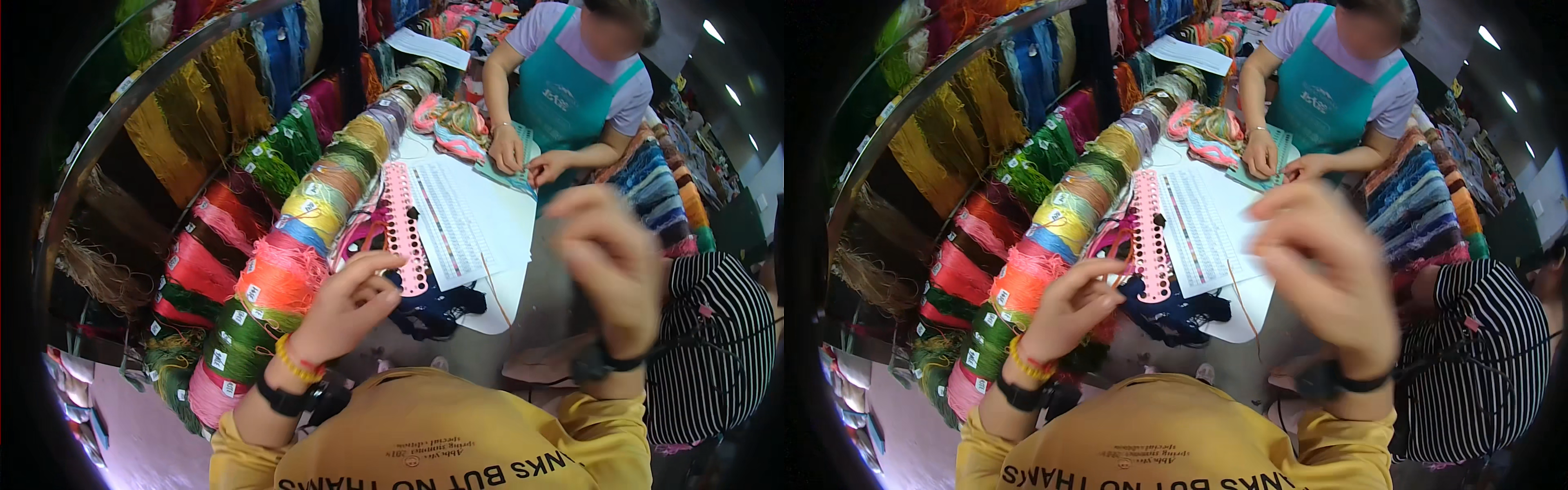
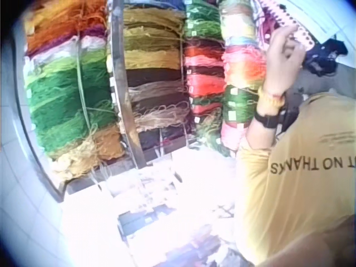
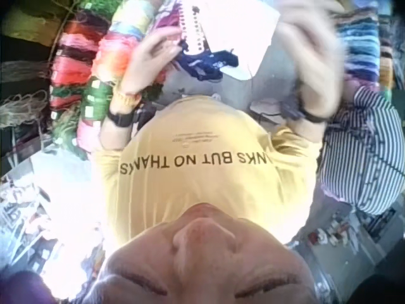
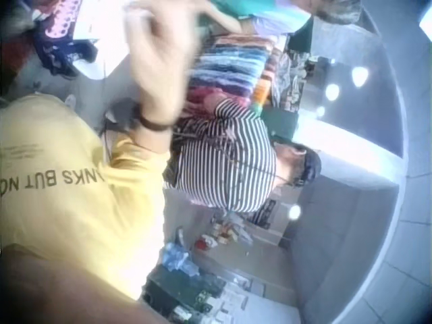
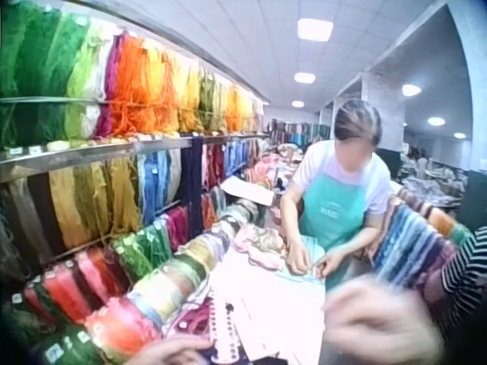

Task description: The person points at a chart, selects thread from a rack, and threads it through a pink organizer. After repeating this with different colors, they pick up the chart and organizer and walk to another rack to continue.

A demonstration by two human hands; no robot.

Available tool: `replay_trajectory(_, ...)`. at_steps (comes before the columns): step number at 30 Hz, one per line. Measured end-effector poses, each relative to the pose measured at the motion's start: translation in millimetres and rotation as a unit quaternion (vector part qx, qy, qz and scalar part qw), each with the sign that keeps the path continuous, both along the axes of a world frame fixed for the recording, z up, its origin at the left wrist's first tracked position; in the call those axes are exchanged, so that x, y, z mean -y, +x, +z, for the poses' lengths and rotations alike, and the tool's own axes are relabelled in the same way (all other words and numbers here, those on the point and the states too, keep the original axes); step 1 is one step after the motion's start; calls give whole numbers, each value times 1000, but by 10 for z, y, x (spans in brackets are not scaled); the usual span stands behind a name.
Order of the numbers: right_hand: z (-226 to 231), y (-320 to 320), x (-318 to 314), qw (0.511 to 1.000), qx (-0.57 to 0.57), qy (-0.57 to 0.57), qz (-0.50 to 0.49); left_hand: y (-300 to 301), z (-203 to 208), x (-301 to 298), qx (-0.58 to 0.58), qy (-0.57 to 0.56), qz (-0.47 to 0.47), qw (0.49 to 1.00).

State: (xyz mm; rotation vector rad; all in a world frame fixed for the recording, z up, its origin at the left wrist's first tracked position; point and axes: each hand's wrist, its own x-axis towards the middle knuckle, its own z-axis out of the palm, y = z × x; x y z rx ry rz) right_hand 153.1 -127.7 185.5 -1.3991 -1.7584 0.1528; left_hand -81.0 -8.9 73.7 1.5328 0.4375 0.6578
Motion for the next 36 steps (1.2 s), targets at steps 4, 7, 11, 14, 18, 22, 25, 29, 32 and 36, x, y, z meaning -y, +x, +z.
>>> replay_trajectory(4, -768, -8, -261, 988, -75, -133, 36, 628, -13, 94, -30, -85, -136, 987)
replay_trajectory(7, -936, 68, -206, 980, -109, -166, -11, 918, -173, 107, 1, -142, -141, 980)
replay_trajectory(11, -1092, 241, -187, 981, -85, -172, -8, 1016, -203, 102, -32, -141, -114, 983)
replay_trajectory(14, -1156, 275, -219, 980, -106, -169, -5, 1078, -299, 111, -25, -125, -90, 988)
replay_trajectory(18, -1264, 354, -286, 979, -123, -155, 38, 1090, -365, 74, -56, -129, -78, 987)
replay_trajectory(22, -1242, 450, -351, 839, -413, -342, 96, 918, -289, -42, -88, -144, -64, 984)
replay_trajectory(25, -1438, 428, -459, 711, -623, -260, 196, 777, -290, -137, -21, -211, -83, 974)
replay_trajectory(29, -1567, 265, -453, 605, -612, -400, 315, 724, -159, -124, 39, -254, -46, 965)
replay_trajectory(32, -1606, 584, -389, 650, -549, -397, 344, 519, -262, -256, 48, -230, 4, 972)
replay_trajectory(36, -1425, 1397, -239, 821, -456, -337, 65, 341, -443, -295, -11, -181, 132, 975)
